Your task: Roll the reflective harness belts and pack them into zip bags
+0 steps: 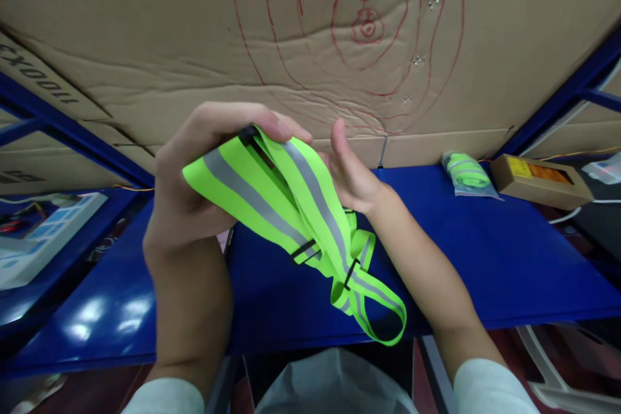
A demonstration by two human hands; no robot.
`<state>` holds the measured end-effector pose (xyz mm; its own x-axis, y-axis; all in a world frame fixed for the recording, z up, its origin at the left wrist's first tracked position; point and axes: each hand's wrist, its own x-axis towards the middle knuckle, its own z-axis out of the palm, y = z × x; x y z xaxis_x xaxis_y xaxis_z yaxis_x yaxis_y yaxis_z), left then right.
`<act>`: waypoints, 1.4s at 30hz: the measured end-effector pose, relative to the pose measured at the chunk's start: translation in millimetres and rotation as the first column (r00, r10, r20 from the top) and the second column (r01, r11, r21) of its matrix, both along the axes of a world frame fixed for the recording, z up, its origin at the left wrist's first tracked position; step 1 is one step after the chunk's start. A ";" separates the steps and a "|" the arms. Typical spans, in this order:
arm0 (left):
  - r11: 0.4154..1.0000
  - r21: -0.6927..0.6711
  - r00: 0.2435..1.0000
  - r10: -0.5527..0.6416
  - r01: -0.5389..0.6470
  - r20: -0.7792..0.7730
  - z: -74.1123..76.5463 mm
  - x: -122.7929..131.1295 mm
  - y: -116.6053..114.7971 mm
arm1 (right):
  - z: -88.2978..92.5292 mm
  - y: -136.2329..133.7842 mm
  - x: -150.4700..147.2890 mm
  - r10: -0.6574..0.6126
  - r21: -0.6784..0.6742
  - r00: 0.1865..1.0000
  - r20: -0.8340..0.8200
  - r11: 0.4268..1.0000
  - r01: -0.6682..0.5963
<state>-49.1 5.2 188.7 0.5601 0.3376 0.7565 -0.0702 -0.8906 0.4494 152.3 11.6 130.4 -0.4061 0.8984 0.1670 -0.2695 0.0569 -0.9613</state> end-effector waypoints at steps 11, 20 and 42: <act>0.953 0.191 0.970 0.241 -0.235 -0.012 -2.7 -4.9 21.8 | -4.6 -0.7 -14.0 0.273 -0.098 0.961 -0.042 0.956 -0.276; 0.958 0.175 0.962 0.249 -0.227 -0.115 -20.2 -15.4 61.6 | -17.2 16.6 -7.9 0.355 -0.265 0.934 0.047 0.905 -0.331; 0.835 0.098 0.841 0.536 -0.541 0.076 -34.8 12.3 -46.2 | -28.7 -81.7 88.0 0.589 -0.517 0.780 0.212 0.745 -0.422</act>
